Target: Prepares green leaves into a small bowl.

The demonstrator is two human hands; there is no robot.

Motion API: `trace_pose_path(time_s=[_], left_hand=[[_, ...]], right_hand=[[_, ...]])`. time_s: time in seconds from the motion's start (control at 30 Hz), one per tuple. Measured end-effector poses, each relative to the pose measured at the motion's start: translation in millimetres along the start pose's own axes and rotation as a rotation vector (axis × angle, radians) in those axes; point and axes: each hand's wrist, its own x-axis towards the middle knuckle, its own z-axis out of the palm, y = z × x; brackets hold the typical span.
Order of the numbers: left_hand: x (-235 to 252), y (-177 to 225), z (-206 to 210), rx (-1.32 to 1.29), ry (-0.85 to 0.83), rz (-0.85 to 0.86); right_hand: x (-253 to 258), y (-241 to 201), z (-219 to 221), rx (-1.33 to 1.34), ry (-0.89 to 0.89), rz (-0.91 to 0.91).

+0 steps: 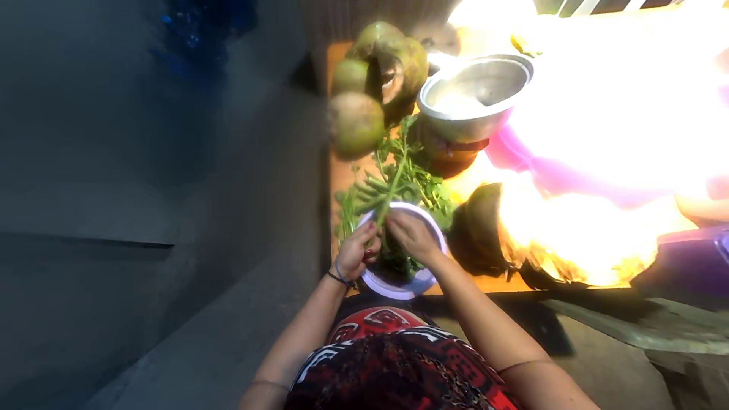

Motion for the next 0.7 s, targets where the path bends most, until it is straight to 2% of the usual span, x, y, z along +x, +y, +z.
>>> trace_pose_path(time_s=[0.07,0.13,0.27,0.33,0.4,0.57,0.7], left_hand=[[1,-3,-6,-0.065,0.01,0.01],[0,-5,-10,-0.018,0.011,0.006],[-1,2,-8,0.513,0.049,-0.016],[-1,6,-6,0.673,0.083,-0.064],[0,3,-3,0.766,0.122,-0.033],[-1,0,7,0.896,0.124,0.144],[1,0,4,0.902,0.081,0.152]], right_hand=[[-3,-1,3,-0.029,-0.04,-0.037],[-3,-7,5,-0.117,-0.05,-0.053],[-1,-14,8,-0.455,-0.123,-0.171],[-1,-16,10,-0.515,-0.13,-0.196],[-4,-14,13,-0.406,-0.058,-0.128],[-9,-22,20,0.311,0.169,0.4],[-13,-25,24,0.548,0.218,0.552]])
